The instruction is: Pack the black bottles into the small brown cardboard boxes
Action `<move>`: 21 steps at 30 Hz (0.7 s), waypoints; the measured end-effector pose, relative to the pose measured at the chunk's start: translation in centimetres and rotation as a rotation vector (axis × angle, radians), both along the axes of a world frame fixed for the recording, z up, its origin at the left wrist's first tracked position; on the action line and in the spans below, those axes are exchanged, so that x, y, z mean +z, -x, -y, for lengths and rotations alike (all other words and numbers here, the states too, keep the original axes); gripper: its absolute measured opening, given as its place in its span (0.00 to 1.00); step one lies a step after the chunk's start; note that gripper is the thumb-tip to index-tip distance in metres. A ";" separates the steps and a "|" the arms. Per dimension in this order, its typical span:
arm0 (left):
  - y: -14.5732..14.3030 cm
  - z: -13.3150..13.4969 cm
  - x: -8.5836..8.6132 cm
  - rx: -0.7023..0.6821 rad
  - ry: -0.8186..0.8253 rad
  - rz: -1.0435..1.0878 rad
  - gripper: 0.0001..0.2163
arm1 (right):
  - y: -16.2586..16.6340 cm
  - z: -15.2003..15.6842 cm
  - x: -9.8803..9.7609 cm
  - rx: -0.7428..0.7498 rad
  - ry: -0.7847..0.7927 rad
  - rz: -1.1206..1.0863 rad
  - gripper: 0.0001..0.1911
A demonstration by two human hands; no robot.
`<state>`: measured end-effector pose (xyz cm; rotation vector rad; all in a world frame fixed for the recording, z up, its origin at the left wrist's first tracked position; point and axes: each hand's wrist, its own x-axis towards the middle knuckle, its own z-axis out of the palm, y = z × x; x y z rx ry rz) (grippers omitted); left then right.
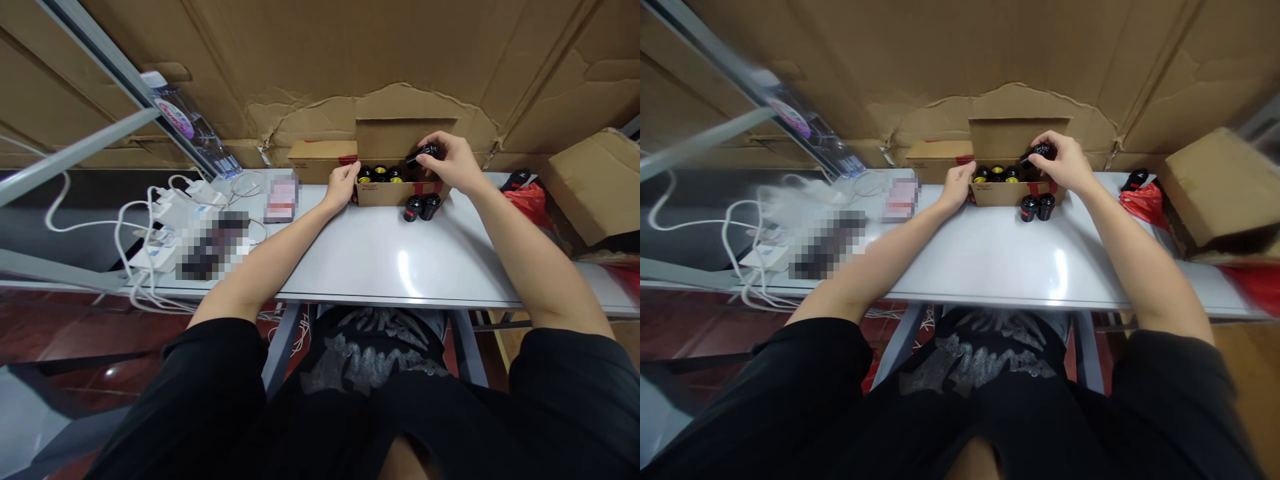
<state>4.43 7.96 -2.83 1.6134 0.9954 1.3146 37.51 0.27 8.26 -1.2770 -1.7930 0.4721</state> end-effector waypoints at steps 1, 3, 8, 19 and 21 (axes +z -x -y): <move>0.0 0.0 0.0 0.002 -0.001 0.000 0.41 | 0.0 0.1 0.0 0.003 0.019 -0.008 0.25; 0.0 0.1 0.1 0.007 -0.004 0.003 0.42 | 0.0 0.3 0.2 0.017 0.052 -0.016 0.29; 0.0 0.3 0.3 0.000 -0.006 0.021 0.41 | 0.2 0.8 0.4 0.043 0.094 -0.050 0.28; 0.0 0.2 0.0 0.009 0.029 0.001 0.40 | 0.7 1.0 0.7 0.011 0.067 -0.069 0.25; 0.0 0.1 0.0 0.007 0.028 -0.002 0.39 | 0.7 0.9 0.6 -0.034 0.063 -0.038 0.23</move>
